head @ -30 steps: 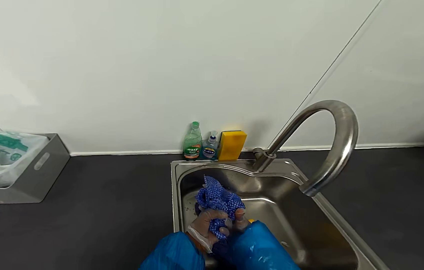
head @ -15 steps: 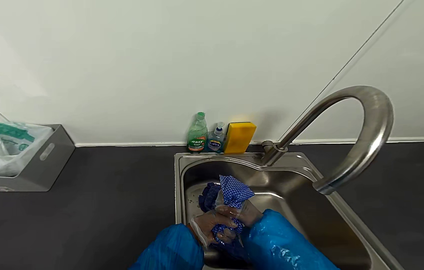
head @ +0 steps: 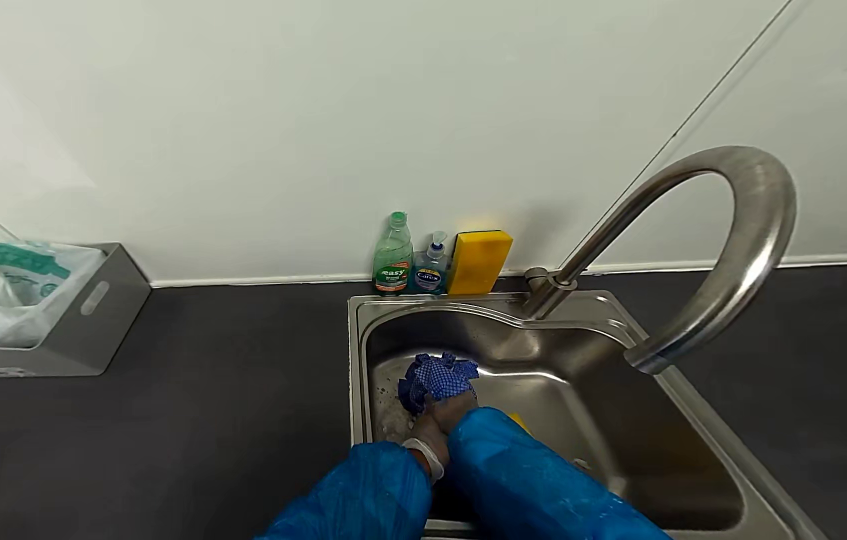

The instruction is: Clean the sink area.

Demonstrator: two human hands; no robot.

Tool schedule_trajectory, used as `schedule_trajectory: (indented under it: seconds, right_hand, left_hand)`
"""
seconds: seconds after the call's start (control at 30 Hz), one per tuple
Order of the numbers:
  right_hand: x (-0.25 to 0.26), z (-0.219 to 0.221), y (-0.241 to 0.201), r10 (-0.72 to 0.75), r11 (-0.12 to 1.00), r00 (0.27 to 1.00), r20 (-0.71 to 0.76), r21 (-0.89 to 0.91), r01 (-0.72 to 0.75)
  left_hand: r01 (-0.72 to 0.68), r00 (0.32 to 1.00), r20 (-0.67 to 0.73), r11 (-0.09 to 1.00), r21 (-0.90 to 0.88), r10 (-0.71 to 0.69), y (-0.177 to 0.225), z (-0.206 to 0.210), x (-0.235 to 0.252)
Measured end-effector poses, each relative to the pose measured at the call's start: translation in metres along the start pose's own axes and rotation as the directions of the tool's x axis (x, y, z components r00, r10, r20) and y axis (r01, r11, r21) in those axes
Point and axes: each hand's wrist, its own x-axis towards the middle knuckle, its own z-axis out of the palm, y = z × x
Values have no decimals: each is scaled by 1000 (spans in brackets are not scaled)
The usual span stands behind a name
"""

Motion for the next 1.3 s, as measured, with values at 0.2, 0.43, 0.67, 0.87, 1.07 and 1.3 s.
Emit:
schedule_trajectory:
  seconds: [0.2, 0.43, 0.67, 0.87, 1.07, 1.3]
  right_hand:
    - [26, -11, 25, -106, 875, 993, -51, 470, 117]
    - [35, -42, 31, -376, 458, 923, -76, 851, 256]
    - [42, -17, 53, -940, -130, 318, -123, 991, -1]
    - [17, -43, 36, -809, 101, 565, -165, 907, 410]
    - [-9, -41, -6, -429, 590, 890, -158, 697, 408]
    - [10, -18, -1, -330, 869, 931, -157, 335, 364]
  left_hand:
    - [5, 995, -94, 986, -164, -20, 9, -19, -9]
    - [243, 966, 242, 614, -751, -87, 26, -37, -40]
    - [212, 871, 335, 340, -916, 360, 4, -43, -40]
    - [131, 939, 192, 220, -967, 286, 22, -50, -56]
    - [7, 1000, -3, 439, -898, -24, 32, -45, -50]
    - [-177, 968, -222, 943, -281, 115, 8, -24, -18]
